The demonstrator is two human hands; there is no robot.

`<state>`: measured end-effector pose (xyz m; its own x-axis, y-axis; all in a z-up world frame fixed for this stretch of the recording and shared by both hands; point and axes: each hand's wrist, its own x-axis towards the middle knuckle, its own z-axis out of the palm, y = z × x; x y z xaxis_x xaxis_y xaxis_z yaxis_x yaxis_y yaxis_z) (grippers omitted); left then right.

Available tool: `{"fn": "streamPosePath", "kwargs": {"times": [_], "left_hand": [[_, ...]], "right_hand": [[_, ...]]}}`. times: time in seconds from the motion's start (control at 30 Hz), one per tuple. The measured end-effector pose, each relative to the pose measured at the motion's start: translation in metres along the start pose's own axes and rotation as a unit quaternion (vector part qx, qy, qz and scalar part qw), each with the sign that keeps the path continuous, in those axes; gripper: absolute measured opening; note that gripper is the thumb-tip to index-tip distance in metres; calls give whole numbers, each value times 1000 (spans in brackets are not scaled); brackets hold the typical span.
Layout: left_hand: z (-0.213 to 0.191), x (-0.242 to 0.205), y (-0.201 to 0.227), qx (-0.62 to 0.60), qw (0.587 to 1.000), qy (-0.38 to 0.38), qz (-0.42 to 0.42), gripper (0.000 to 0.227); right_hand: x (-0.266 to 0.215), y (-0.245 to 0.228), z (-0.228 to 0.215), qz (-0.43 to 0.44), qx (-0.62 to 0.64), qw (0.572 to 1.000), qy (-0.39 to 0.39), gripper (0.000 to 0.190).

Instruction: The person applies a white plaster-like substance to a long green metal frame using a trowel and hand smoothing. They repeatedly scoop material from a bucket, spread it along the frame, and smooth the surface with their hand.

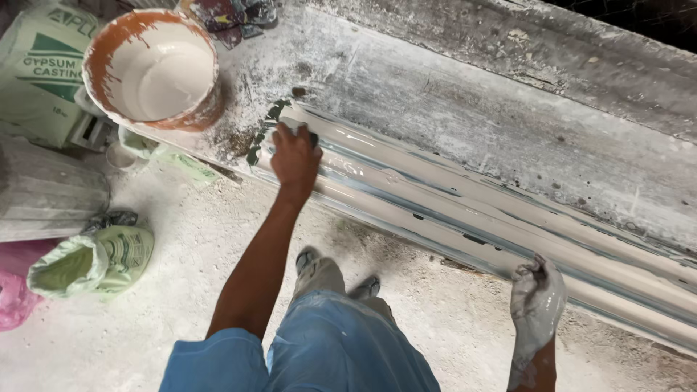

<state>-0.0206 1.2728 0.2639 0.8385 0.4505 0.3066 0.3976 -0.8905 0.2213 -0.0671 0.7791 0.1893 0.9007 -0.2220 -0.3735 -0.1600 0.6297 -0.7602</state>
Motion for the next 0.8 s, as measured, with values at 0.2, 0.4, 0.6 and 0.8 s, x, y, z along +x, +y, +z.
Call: {"fn": "streamPosePath", "kwargs": {"times": [0.2, 0.4, 0.6, 0.8], "left_hand": [[-22, 25, -52, -59, 997, -58, -13, 59], [-78, 56, -136, -166, 973, 109, 116, 51], [-140, 116, -249, -154, 971, 177, 49, 50], [-123, 146, -277, 11, 998, -54, -2, 51]], "right_hand": [[-19, 22, 21, 11, 2, 999, 31, 12], [-35, 57, 84, 22, 26, 999, -9, 12], [-64, 93, 126, 41, 28, 998, -36, 14], [-109, 114, 153, 37, 29, 999, 6, 17]]}}
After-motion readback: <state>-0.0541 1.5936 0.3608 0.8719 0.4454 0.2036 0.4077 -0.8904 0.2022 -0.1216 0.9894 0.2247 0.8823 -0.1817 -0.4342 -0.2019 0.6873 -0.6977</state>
